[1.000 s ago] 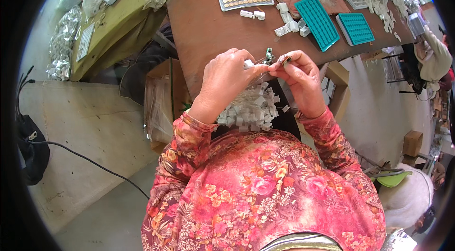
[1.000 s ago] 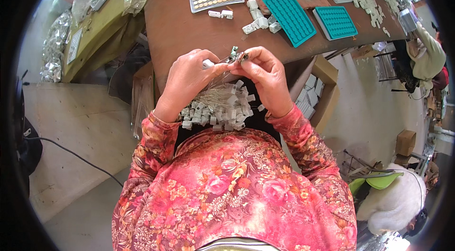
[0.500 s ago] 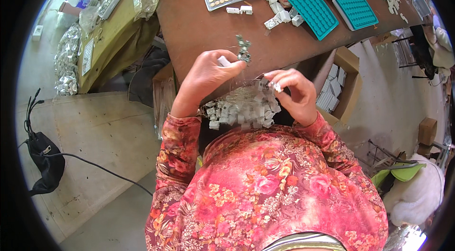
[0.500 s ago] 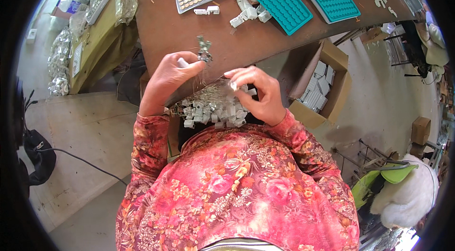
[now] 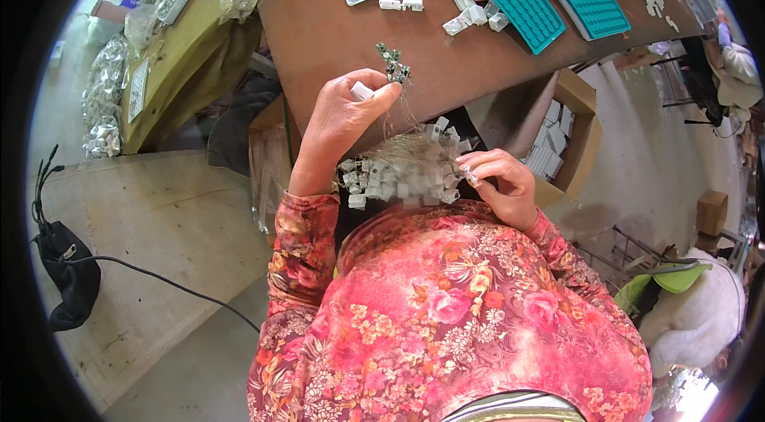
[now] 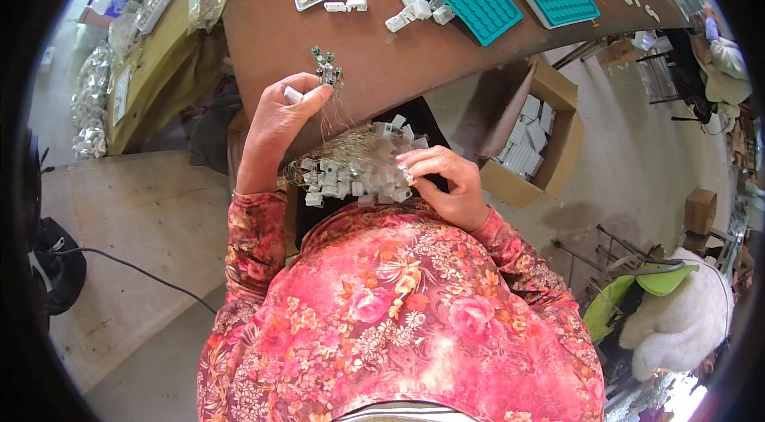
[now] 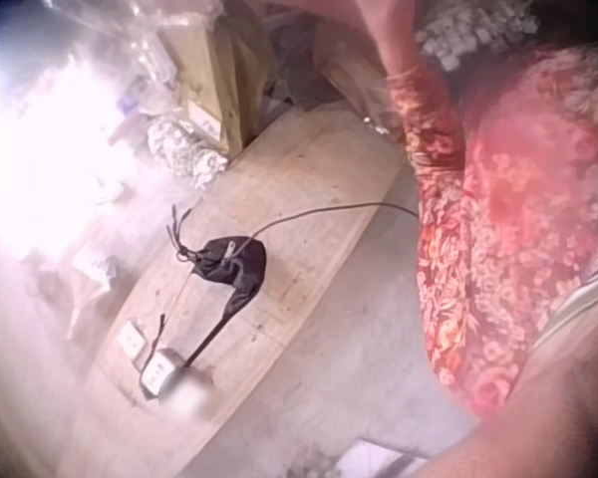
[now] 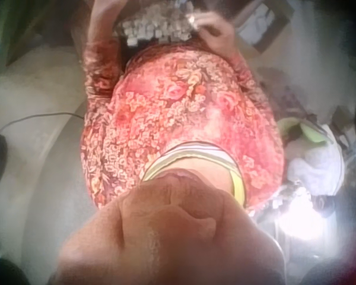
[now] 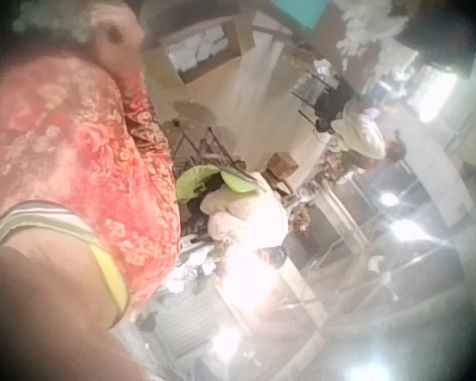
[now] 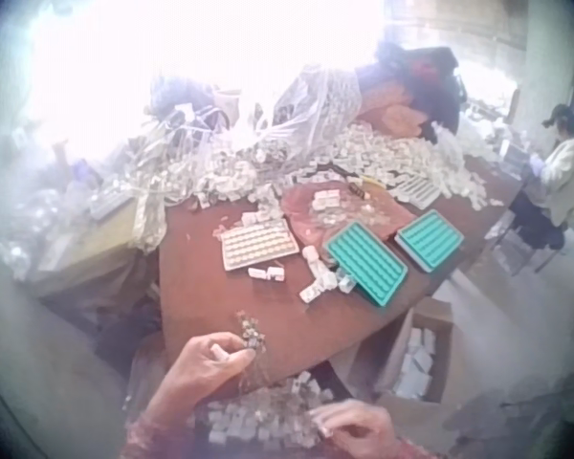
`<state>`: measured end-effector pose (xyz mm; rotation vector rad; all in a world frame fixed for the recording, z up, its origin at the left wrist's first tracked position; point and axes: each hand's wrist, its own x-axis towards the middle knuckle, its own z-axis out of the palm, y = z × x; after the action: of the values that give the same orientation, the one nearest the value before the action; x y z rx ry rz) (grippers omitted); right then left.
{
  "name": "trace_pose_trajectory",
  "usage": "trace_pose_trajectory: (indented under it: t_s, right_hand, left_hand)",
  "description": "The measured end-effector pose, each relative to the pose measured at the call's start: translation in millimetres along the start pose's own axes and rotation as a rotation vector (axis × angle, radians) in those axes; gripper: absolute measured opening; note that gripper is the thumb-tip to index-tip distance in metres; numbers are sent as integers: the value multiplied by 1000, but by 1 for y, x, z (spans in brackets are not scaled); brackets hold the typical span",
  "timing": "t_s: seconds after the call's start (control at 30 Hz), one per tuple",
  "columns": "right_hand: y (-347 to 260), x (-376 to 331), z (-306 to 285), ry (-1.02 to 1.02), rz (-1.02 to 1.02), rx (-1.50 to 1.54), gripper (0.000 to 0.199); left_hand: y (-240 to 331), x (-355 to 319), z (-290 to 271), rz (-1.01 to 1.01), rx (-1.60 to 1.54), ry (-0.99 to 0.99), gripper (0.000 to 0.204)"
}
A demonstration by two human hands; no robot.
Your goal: The person assembles small LED light units by inserting bulbs into white plastic housings and connecting them to a wire string. They repeatedly pick up housings and bulbs, insert the bulbs, and attach the units to the string, occasionally testing the lights.
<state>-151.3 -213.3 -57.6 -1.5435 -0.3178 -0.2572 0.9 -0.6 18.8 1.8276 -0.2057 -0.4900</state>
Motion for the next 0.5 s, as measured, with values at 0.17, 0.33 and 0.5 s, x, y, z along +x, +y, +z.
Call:
trace_pose_trajectory:
  t_s: [0.17, 0.33, 0.5]
  right_hand:
    - [-1, -2, -5, 25, 77, -46, 19]
    - [-1, -7, -2, 144, 288, 373, 14]
    - [-6, -13, -3, 155, 193, 315, 16]
  left_hand:
    - [-1, -1, -3, -8, -75, 4, 15]
    - [-6, 5, -5, -22, -78, 55, 18]
    - [-13, 6, 3, 49, 33, 192, 22]
